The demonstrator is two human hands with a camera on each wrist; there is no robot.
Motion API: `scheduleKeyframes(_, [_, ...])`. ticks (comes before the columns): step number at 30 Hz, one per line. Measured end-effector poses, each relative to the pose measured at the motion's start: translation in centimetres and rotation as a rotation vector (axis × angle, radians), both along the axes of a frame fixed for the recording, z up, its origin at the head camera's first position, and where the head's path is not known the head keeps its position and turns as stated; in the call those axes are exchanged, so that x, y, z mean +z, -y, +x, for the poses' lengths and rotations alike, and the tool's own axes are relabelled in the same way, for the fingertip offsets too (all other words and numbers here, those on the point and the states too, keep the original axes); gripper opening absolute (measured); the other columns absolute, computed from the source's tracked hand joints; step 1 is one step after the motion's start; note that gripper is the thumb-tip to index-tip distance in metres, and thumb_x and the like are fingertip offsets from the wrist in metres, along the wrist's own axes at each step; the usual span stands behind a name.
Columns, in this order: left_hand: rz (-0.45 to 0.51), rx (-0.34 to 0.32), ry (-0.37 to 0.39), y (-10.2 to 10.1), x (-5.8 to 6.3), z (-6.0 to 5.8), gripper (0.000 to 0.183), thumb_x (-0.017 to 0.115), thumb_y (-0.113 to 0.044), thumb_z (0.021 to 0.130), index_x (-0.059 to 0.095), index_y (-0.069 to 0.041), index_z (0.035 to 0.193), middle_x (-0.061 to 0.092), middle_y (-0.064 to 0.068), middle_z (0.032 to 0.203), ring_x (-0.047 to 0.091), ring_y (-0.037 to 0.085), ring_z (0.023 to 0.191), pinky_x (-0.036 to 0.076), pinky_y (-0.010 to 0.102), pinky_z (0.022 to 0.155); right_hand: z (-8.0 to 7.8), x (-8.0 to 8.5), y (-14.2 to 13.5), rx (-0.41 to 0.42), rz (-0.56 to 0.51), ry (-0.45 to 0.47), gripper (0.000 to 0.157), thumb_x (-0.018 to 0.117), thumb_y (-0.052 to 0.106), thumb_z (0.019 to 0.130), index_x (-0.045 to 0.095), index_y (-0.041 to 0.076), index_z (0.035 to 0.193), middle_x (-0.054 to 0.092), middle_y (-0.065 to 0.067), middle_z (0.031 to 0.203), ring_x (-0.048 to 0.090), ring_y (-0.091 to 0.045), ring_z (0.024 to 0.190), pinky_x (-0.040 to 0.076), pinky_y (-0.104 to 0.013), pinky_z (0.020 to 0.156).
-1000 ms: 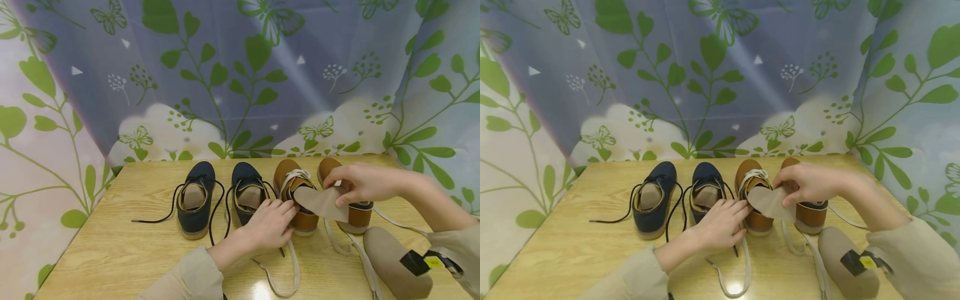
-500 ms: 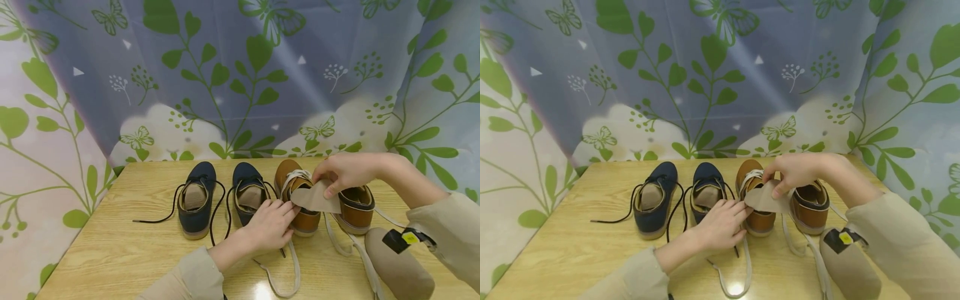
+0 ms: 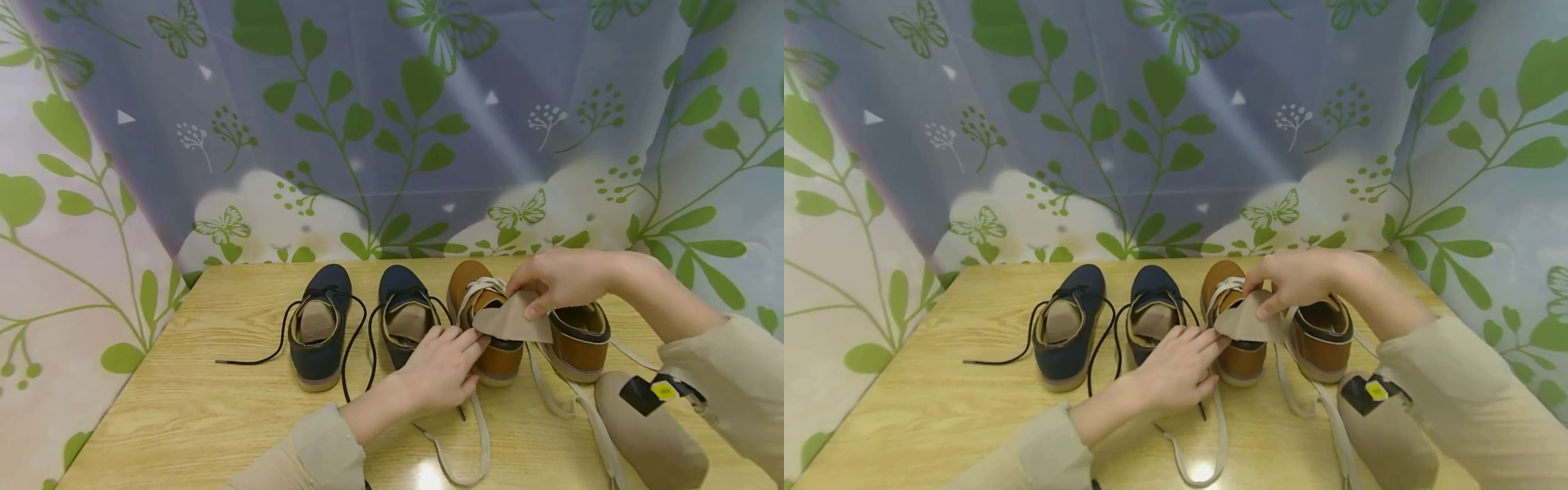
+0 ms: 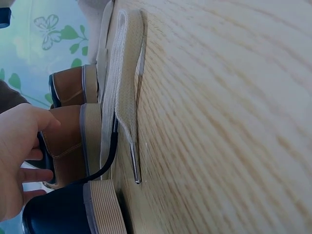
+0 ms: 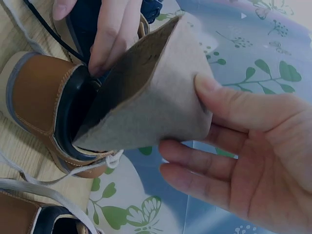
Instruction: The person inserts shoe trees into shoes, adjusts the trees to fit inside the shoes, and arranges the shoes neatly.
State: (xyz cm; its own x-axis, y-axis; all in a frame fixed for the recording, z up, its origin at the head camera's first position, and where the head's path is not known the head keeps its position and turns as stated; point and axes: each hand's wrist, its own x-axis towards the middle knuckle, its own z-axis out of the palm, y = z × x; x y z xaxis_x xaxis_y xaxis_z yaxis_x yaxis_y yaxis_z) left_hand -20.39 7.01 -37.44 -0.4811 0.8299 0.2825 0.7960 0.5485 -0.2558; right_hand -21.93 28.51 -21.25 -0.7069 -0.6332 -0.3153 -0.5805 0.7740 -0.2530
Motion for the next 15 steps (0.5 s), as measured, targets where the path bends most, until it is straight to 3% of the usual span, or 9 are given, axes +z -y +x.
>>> scheduleKeyframes(15, [-0.019,0.012,0.015,-0.06,0.07,0.1,0.053,0.053,-0.042,0.089,0.048,-0.017,0.136,0.049,-0.004,0.123,0.048,0.013,0.1,0.036,0.029,0.082,0.2,-0.92,0.11,-0.005,0.01,-0.074,0.045,0.063,0.031,0.088,0.058,0.004,0.123,0.059,-0.003,0.116,0.055,-0.015,0.097,0.044,-0.037,0.079])
